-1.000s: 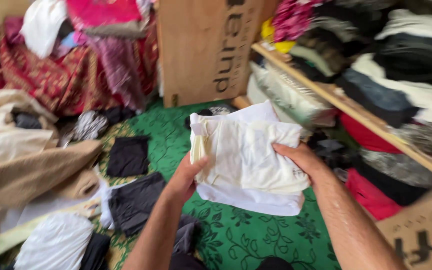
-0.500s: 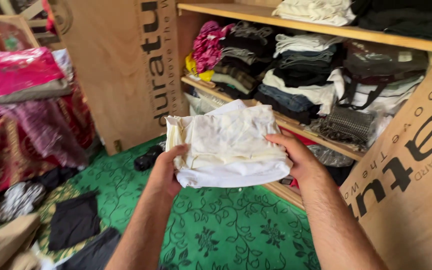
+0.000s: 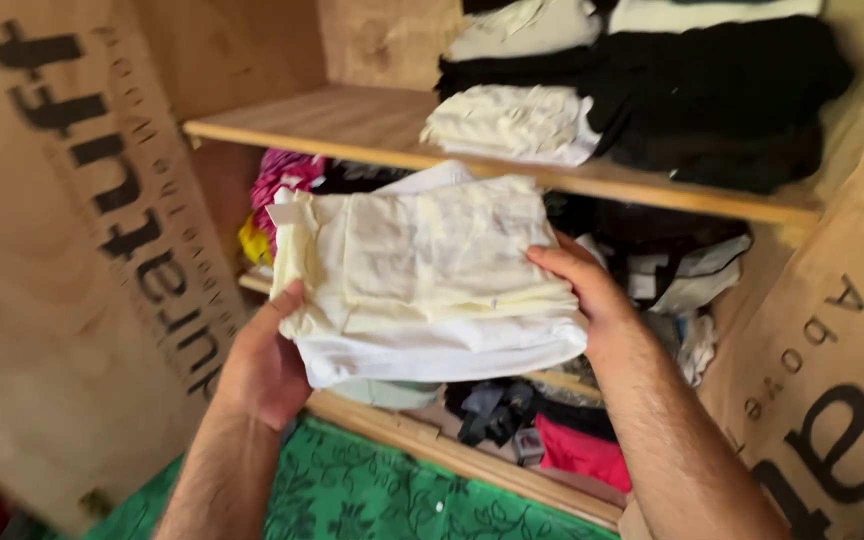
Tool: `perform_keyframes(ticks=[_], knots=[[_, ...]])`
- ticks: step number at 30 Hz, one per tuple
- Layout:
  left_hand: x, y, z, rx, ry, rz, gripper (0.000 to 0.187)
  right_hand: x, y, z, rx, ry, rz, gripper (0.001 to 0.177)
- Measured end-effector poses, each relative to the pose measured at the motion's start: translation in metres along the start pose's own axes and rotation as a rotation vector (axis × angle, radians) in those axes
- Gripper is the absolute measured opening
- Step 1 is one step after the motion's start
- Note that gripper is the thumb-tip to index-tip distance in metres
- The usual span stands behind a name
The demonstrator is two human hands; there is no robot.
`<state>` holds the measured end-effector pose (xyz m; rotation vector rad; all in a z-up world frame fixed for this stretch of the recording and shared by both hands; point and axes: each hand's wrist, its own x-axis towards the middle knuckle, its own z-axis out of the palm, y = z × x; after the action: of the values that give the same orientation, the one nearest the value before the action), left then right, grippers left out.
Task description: The person folds various garments on a patterned green floor and places them into a wooden wardrobe. Items handled include white shirts, black pants, gray shorts, and dark jeans, which are stacked on the wardrobe shelf.
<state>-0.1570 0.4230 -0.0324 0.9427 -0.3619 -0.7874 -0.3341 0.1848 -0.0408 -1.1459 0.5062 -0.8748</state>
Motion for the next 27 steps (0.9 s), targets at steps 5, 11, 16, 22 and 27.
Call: perform_keyframes(ticks=[5,11,16,22,27], knots=[[0.093,0.022,0.067,-0.137,-0.15,0.207,0.051,0.06,-0.071,-0.004,0.016,0.061,-0.164,0.057],[0.285,0.019,0.138,-0.042,-0.044,0.488,0.032,0.163,-0.12,-0.011,0.063,0.043,-0.371,0.062],[0.462,-0.029,0.115,0.537,0.002,0.495,0.088,0.264,-0.117,-0.069,-1.083,0.375,-0.364,0.09],[0.371,-0.073,0.117,1.385,0.101,1.489,0.063,0.226,-0.08,-0.035,-1.474,0.294,-1.258,0.062],[0.365,-0.069,0.118,1.365,0.066,1.593,0.065,0.248,-0.047,-0.029,-1.908,0.262,-1.034,0.059]])
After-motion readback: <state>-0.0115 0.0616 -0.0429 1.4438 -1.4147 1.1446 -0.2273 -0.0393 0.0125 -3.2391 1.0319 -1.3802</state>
